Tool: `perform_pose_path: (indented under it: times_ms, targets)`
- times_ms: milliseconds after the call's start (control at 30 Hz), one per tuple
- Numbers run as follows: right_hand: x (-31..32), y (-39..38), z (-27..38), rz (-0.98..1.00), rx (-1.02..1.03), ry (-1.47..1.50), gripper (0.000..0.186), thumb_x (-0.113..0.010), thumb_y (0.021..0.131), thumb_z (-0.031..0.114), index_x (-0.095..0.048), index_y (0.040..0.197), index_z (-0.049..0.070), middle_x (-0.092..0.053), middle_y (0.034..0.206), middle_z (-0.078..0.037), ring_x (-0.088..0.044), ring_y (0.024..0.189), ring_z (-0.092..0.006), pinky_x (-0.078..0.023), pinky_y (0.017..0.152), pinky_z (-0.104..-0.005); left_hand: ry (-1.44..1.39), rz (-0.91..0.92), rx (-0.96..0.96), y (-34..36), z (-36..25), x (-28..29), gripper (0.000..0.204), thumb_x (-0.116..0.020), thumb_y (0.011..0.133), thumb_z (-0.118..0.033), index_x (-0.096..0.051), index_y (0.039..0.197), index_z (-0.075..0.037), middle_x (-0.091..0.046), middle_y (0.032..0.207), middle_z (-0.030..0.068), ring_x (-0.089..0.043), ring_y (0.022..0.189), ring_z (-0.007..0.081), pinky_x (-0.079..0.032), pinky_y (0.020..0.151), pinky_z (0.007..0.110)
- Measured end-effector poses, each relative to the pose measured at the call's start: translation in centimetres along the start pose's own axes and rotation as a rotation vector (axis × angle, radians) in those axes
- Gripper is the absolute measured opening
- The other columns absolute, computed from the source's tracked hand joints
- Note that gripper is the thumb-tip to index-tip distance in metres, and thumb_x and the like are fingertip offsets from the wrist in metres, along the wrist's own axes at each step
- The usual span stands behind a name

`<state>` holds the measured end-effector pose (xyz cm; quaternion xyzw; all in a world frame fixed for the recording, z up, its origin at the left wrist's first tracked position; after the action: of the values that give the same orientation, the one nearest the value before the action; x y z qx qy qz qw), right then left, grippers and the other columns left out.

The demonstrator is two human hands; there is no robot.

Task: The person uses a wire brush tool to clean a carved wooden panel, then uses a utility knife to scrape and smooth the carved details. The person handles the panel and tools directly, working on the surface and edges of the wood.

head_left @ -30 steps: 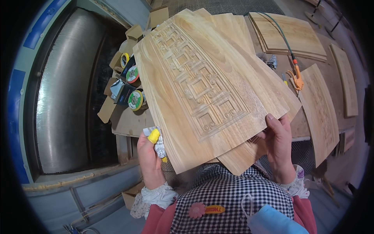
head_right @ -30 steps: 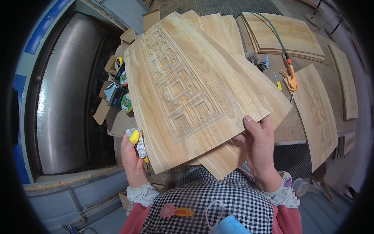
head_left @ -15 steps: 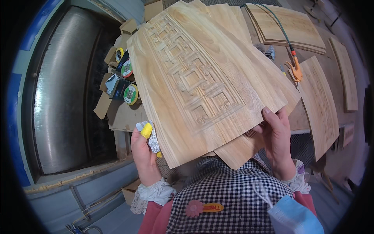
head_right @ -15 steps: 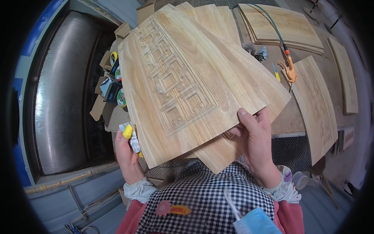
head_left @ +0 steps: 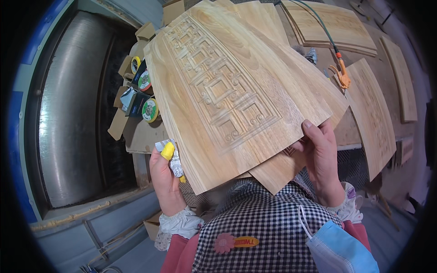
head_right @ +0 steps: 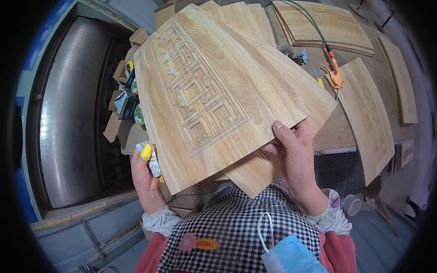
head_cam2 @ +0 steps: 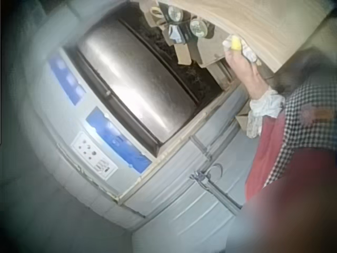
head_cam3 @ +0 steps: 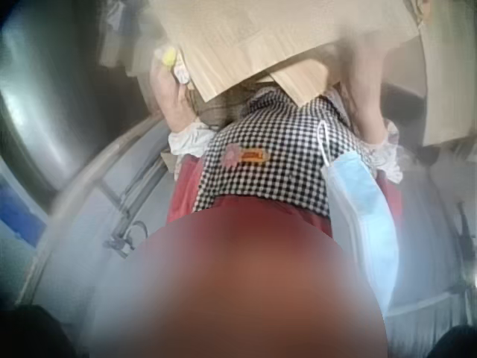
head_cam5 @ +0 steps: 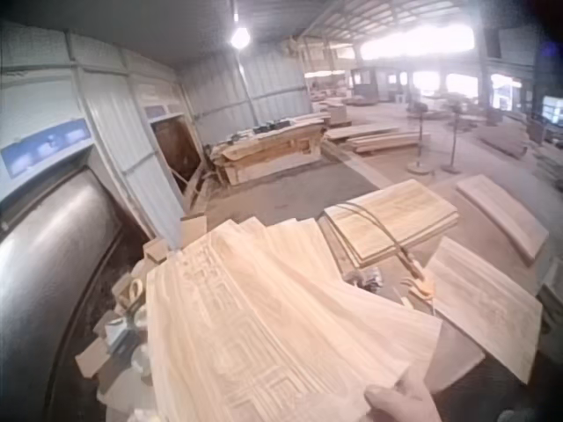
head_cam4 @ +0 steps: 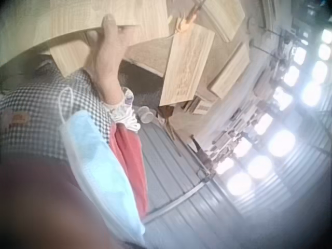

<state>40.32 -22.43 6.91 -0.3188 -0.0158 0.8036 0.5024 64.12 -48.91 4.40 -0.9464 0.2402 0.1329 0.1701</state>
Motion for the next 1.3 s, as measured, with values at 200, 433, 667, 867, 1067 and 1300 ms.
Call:
perform_pose_path:
  times_ms: [200, 433, 667, 867, 1067, 1300]
  targets:
    - [3.1, 0.5, 1.6, 0.095, -0.213, -0.291, 0.025, -0.064, 0.105, 0.020, -0.055, 0.114, -0.001, -0.067, 0.082, -0.007, -0.068, 0.068, -0.0107, -0.057, 0.055, -0.0250, 0.327, -0.155, -0.035, -1.0, -0.9, -2.1, 0.022, -0.063, 0.100, -0.001, -0.066, 0.121, 0.004, -0.074, 0.108, 0.0078, -0.071, 0.092, 0.0135, -0.058, 0.082, 0.028]
    - [3.6, 2.1, 3.7, -0.223, 0.570, -0.880, 0.025, -0.068, 0.103, 0.017, -0.060, 0.084, 0.003, -0.053, 0.068, 0.002, -0.049, 0.065, -0.0043, -0.040, 0.059, -0.0241, 0.737, 0.146, -0.338, -0.8, -2.1, -9.1, 0.011, -0.066, 0.099, -0.006, -0.069, 0.105, 0.002, -0.067, 0.085, 0.0010, -0.062, 0.080, 0.0095, -0.051, 0.071, 0.025]
    - [1.2, 7.2, -1.5, -0.186, 0.839, -1.593, 0.062, -0.074, 0.092, 0.031, -0.057, 0.139, -0.005, -0.054, 0.147, -0.022, -0.044, 0.143, -0.0412, -0.031, 0.122, -0.0501, 1.415, 0.556, -0.574, 4.2, 1.1, -15.8, 0.013, -0.069, 0.087, -0.012, -0.063, 0.091, -0.001, -0.065, 0.082, 0.0187, -0.065, 0.079, 0.0388, -0.052, 0.070, 0.049]
    - [1.6, 7.1, -1.4, -0.137, 0.841, -1.538, 0.060, -0.074, 0.090, 0.031, -0.060, 0.136, -0.006, -0.059, 0.142, -0.020, -0.046, 0.142, -0.0376, -0.030, 0.122, -0.0528, 1.662, 0.559, -0.710, 3.7, 0.9, -17.4, 0.013, -0.068, 0.087, -0.012, -0.058, 0.086, -0.004, -0.065, 0.079, 0.0172, -0.065, 0.078, 0.0386, -0.052, 0.069, 0.050]
    - [1.6, 6.9, -1.5, -0.134, 0.850, -1.527, 0.060, -0.075, 0.090, 0.030, -0.060, 0.136, -0.005, -0.060, 0.141, -0.019, -0.049, 0.140, -0.0355, -0.031, 0.122, -0.0511, 1.571, 0.693, -1.107, 3.8, 1.4, -17.0, 0.019, -0.071, 0.073, -0.002, -0.054, 0.081, -0.007, -0.058, 0.076, 0.0108, -0.063, 0.076, 0.0323, -0.052, 0.064, 0.043]
    - [1.6, 6.7, -1.4, -0.146, 0.836, -1.510, 0.059, -0.076, 0.090, 0.029, -0.060, 0.135, -0.005, -0.060, 0.140, -0.019, -0.049, 0.141, -0.0352, -0.030, 0.122, -0.0505, 1.423, 0.562, -0.712, 4.9, -0.3, -16.1, 0.016, -0.071, 0.088, -0.001, -0.073, 0.104, 0.000, -0.070, 0.088, 0.0144, -0.066, 0.073, 0.0261, -0.051, 0.065, 0.034]
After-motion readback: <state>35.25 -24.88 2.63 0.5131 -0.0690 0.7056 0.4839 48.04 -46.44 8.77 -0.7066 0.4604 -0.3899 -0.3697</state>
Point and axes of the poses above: each hand's wrist, its own y-axis towards the middle knuckle, its own x-axis out of the back of the hand, z = x × y, the point moved 1 cm from there along y, towards the middle knuckle
